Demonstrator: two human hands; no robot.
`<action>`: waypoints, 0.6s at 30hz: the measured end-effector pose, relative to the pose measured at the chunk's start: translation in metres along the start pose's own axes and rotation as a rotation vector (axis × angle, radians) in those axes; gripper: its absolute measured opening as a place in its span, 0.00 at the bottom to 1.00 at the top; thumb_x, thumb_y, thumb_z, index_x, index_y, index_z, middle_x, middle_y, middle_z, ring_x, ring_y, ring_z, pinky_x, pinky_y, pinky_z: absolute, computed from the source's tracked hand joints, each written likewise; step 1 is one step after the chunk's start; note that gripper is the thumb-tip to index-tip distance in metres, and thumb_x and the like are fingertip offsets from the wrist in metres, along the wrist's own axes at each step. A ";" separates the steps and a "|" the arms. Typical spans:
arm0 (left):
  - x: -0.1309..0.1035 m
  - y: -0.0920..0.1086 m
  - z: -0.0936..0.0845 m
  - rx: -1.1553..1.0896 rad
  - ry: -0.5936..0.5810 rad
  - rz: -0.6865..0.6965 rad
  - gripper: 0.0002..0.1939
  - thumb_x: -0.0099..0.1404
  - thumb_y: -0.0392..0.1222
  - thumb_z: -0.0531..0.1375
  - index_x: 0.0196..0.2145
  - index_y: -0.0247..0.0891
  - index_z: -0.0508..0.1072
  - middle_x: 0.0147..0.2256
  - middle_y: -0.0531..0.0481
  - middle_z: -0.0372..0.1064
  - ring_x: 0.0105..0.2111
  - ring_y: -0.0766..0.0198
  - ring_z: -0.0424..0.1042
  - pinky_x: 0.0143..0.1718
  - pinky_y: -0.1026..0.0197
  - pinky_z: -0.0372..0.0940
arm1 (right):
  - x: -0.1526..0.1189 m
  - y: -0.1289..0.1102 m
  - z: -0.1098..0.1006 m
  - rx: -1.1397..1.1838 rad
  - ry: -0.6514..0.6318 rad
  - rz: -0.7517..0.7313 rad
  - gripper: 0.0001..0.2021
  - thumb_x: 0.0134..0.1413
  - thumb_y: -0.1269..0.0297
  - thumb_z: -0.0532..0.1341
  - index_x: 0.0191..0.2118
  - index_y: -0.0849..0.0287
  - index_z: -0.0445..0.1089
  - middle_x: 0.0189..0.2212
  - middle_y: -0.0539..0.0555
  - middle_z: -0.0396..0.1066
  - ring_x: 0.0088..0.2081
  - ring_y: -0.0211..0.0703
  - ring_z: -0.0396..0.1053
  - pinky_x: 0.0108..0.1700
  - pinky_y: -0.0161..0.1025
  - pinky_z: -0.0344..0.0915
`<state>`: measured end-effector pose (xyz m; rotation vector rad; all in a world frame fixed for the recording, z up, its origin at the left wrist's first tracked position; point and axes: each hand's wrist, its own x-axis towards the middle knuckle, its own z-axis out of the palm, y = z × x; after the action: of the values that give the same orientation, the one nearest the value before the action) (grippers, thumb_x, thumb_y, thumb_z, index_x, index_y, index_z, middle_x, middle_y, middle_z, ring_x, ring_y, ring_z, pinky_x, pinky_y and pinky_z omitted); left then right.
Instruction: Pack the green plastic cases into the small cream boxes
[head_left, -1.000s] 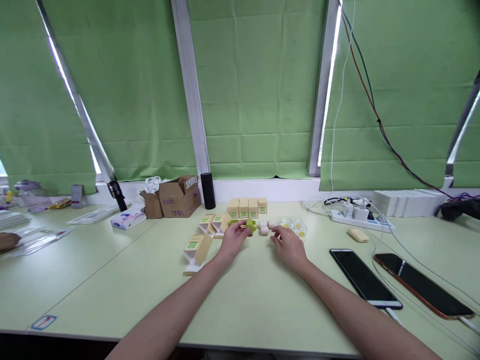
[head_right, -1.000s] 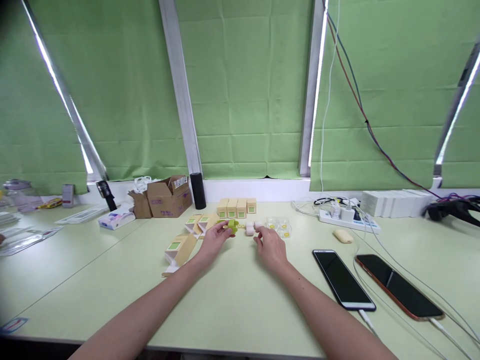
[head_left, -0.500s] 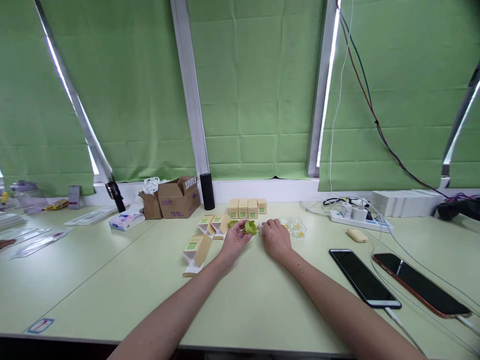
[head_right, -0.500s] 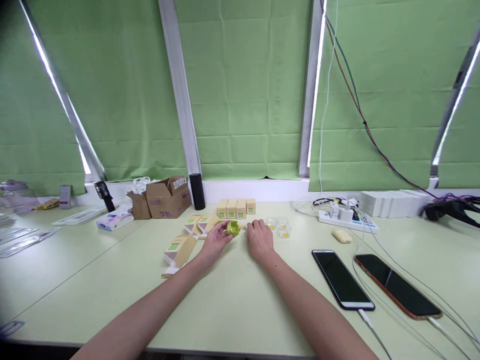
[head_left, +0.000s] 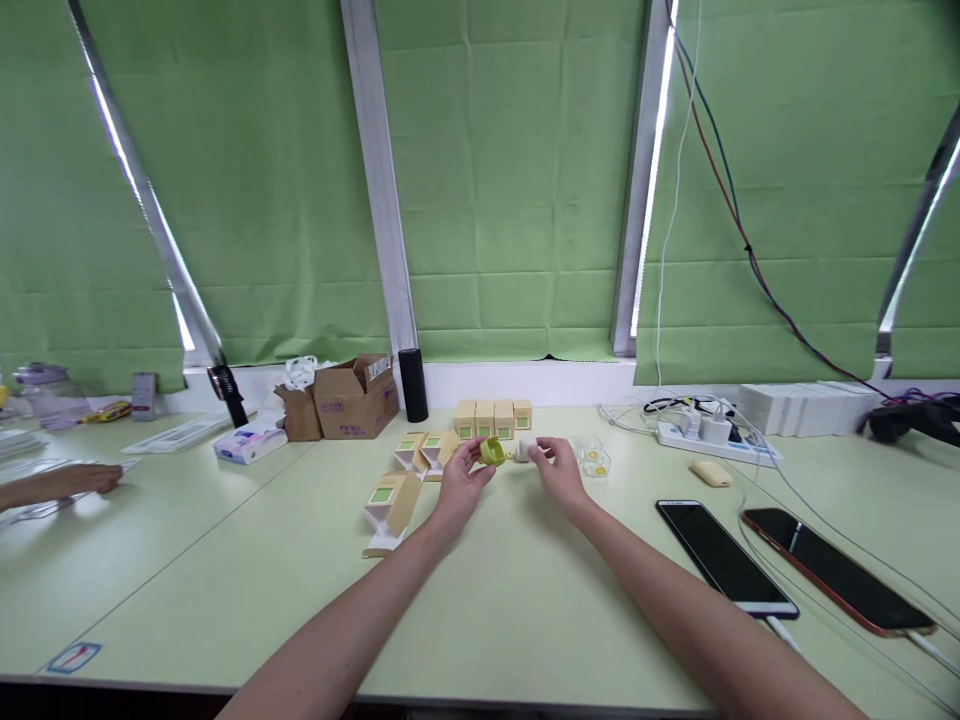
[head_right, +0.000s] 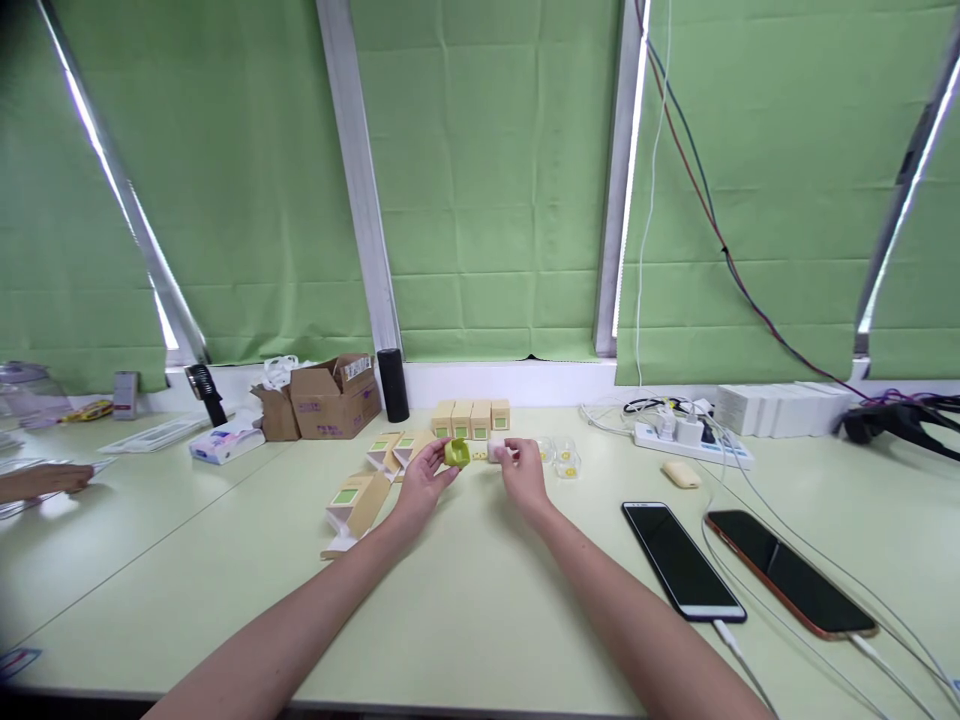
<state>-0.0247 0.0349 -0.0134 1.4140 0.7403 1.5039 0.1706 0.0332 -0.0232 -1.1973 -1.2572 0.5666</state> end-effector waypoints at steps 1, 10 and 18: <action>0.000 0.000 0.000 0.000 -0.003 0.005 0.30 0.50 0.38 0.73 0.51 0.36 0.72 0.51 0.40 0.74 0.54 0.52 0.72 0.59 0.47 0.66 | 0.000 -0.001 -0.001 0.077 -0.015 0.051 0.18 0.57 0.48 0.60 0.41 0.58 0.75 0.41 0.60 0.73 0.42 0.52 0.69 0.42 0.45 0.66; -0.009 0.007 0.005 0.027 -0.075 0.028 0.27 0.53 0.38 0.71 0.51 0.37 0.73 0.53 0.39 0.72 0.55 0.51 0.71 0.56 0.49 0.68 | -0.026 -0.015 -0.020 0.678 -0.200 0.350 0.22 0.40 0.46 0.74 0.36 0.55 0.75 0.39 0.59 0.78 0.38 0.49 0.72 0.31 0.40 0.68; -0.011 0.007 0.006 0.067 -0.129 0.039 0.27 0.55 0.38 0.70 0.53 0.38 0.73 0.54 0.39 0.72 0.54 0.50 0.73 0.57 0.46 0.66 | -0.036 -0.034 -0.024 0.751 -0.299 0.306 0.25 0.38 0.52 0.77 0.42 0.57 0.74 0.44 0.59 0.78 0.44 0.50 0.75 0.37 0.40 0.70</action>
<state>-0.0215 0.0211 -0.0111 1.5678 0.6928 1.4138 0.1740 -0.0182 -0.0041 -0.6736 -0.9552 1.3452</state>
